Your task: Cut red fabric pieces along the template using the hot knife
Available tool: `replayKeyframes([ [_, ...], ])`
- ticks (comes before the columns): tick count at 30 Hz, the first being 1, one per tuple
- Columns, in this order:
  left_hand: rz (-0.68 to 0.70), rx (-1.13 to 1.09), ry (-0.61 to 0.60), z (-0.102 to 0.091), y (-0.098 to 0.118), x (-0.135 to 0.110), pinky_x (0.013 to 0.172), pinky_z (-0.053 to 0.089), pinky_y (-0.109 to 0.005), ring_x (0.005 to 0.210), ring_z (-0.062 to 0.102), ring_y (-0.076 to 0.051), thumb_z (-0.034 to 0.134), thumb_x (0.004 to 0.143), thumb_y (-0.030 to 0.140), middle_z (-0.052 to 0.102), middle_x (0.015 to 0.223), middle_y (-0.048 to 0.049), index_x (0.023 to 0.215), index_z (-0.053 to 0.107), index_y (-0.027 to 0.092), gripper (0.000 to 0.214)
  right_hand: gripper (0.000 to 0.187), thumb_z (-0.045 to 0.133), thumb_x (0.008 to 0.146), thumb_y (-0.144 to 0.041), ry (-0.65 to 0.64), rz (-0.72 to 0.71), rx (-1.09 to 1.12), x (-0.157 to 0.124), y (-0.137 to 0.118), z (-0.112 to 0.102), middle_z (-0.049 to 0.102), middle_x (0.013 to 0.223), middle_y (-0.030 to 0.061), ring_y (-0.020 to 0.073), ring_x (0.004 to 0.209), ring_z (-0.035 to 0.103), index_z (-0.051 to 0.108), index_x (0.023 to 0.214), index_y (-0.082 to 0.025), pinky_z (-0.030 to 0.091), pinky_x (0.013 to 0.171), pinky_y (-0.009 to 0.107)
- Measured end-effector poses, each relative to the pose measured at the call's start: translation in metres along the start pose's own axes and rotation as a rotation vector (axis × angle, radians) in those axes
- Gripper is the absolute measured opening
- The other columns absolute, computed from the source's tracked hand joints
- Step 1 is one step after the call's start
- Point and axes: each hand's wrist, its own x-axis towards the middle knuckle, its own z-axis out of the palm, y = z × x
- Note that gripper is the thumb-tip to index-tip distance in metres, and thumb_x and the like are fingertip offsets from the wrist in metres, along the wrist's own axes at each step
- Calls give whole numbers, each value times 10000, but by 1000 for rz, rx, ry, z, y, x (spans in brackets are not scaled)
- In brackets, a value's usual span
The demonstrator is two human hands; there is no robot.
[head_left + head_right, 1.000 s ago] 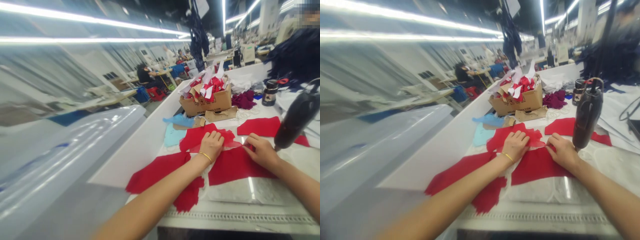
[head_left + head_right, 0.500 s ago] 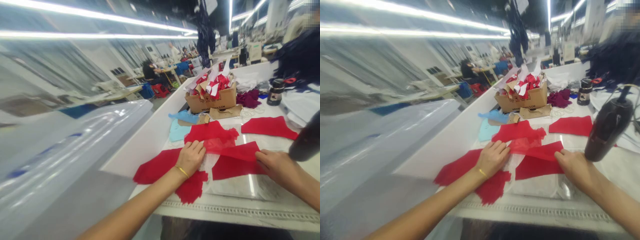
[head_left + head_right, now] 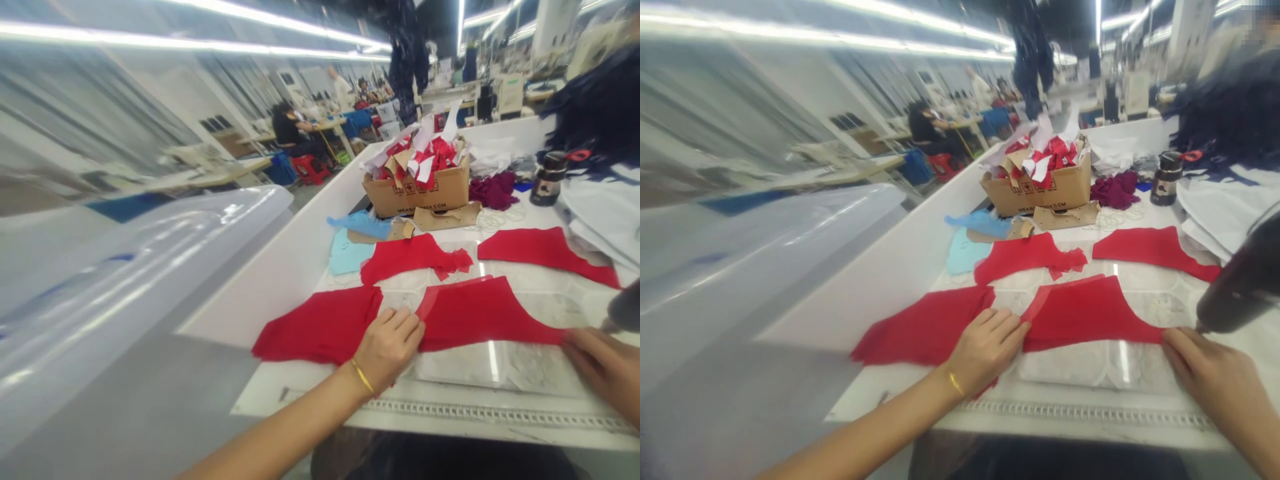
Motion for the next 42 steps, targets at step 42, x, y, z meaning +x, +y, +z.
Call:
replayKeyframes([
  [42,-136,-115,-9,-7,24,-1,790,570,-394,930,665,-257,378,876,-49,716,1035,-145,1091,659,109,388,423,554,915,-604,-153,256,175,-2,27,-33,701,701,18,156,424,606,691,1107,-253,504,384,271],
])
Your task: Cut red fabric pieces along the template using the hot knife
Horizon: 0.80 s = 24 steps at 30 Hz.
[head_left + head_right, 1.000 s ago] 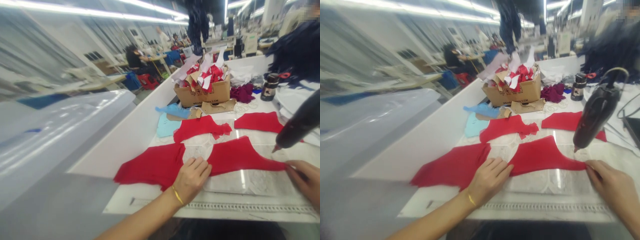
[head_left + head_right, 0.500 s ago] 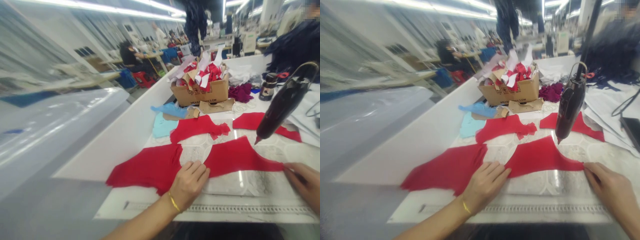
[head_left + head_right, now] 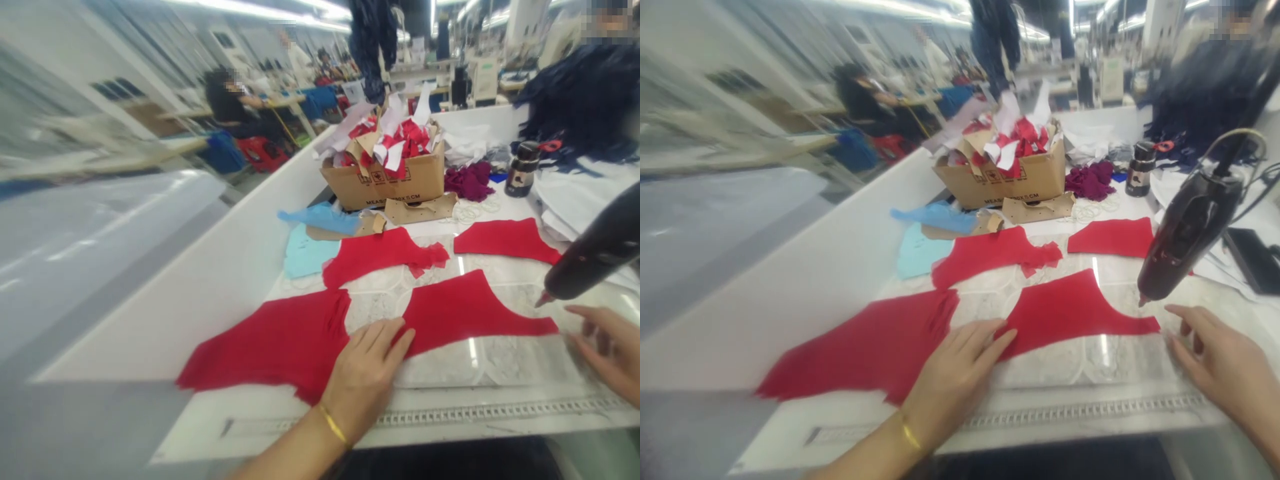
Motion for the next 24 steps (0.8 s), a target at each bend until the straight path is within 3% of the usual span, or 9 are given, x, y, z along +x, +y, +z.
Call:
replayKeyframes([
  [2,-32,-103,-23,-1,10,4,872,596,-406,1045,667,-265,371,871,-39,712,1140,-148,1152,648,112,423,538,638,835,-673,65,44,110,6,-7,-13,718,821,48,167,493,638,646,1161,-245,567,445,293],
  [5,-22,-295,-46,4,32,18,940,608,-389,1122,667,-255,391,939,26,704,1216,-146,1207,625,100,363,736,745,715,-727,232,129,324,22,-28,-27,703,1135,135,277,850,744,570,1250,-252,659,700,395],
  [7,35,-411,-66,12,50,32,980,603,-393,1171,661,-256,405,999,107,692,1263,-162,1251,601,82,320,680,789,729,-651,368,120,501,37,-46,-28,672,1208,149,287,999,725,557,1239,-266,646,812,398],
  [9,114,-510,-90,23,69,47,1031,582,-413,1244,633,-267,424,1032,187,670,1314,-183,1299,575,68,329,619,827,730,-550,461,93,600,52,-62,-26,691,1193,109,262,994,722,558,1213,-272,639,820,390],
  [12,219,-599,-108,43,92,68,1109,523,-436,1337,574,-286,487,1026,253,645,1357,-209,1334,557,54,373,363,772,802,-381,547,93,629,66,-80,-21,724,958,31,184,765,708,593,1089,-249,623,727,345],
  [14,250,-610,-94,55,100,81,1148,482,-433,1352,562,-295,524,1016,283,640,1359,-223,1346,547,31,415,310,733,814,-298,573,104,637,69,-85,-19,706,854,2,157,660,673,593,1085,-241,602,654,323],
  [19,281,-601,-43,68,104,99,1172,449,-393,1317,593,-292,540,1018,346,655,1326,-242,1333,550,-16,481,266,708,800,-213,566,96,675,63,-86,-21,655,694,-43,146,571,637,574,1029,-238,571,611,313],
  [24,286,-622,-58,73,103,99,1141,481,-401,1328,586,-277,462,1050,385,658,1338,-224,1350,547,14,484,281,712,802,-233,511,106,709,64,-83,-18,647,644,-52,174,535,644,535,1018,-255,563,564,333],
])
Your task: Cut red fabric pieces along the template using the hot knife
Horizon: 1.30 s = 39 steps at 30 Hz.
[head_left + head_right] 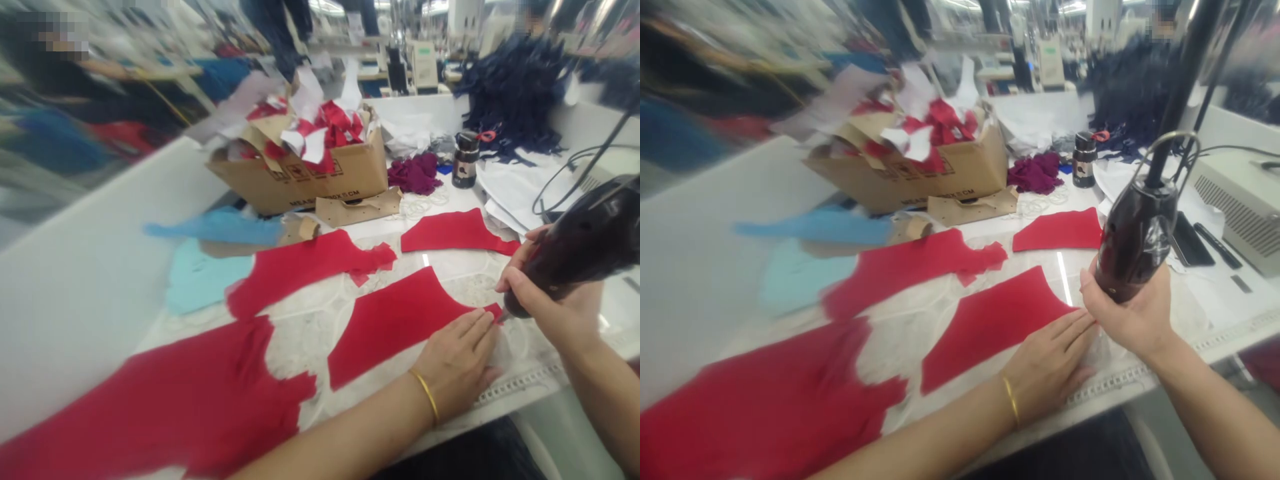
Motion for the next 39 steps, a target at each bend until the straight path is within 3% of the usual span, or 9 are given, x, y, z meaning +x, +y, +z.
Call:
replayKeyframes([
  [5,10,32,45,6,1,-4,1133,483,-400,1289,616,-297,430,1063,438,682,1293,-223,1289,592,12,508,284,736,797,-292,61,-39,-73,6,12,1,657,671,-21,208,594,663,550,1009,-260,578,592,381],
  [16,-9,85,-33,11,2,-7,1132,462,-456,1351,557,-350,406,1059,526,596,1410,-253,1368,539,8,618,251,692,855,-308,140,-60,-45,6,15,1,621,637,-50,181,545,622,539,1050,-269,564,613,384],
  [30,0,89,-39,11,3,-7,1151,435,-441,1360,548,-335,271,1069,583,603,1420,-220,1379,552,11,709,246,693,841,-276,129,-43,6,6,15,2,614,634,-49,183,540,614,537,1031,-274,550,589,375],
  [35,6,82,-44,13,3,-8,1150,436,-448,1359,546,-342,299,1067,574,597,1418,-238,1387,535,-5,702,232,686,852,-261,109,-63,14,5,19,2,612,638,-49,173,544,603,538,1029,-269,544,600,372],
  [39,-15,75,-42,16,4,-8,1161,430,-452,1389,520,-336,333,1052,608,584,1435,-234,1410,520,14,718,191,717,839,-313,102,-43,-60,3,26,2,626,641,-23,179,568,623,564,916,-230,561,605,374],
])
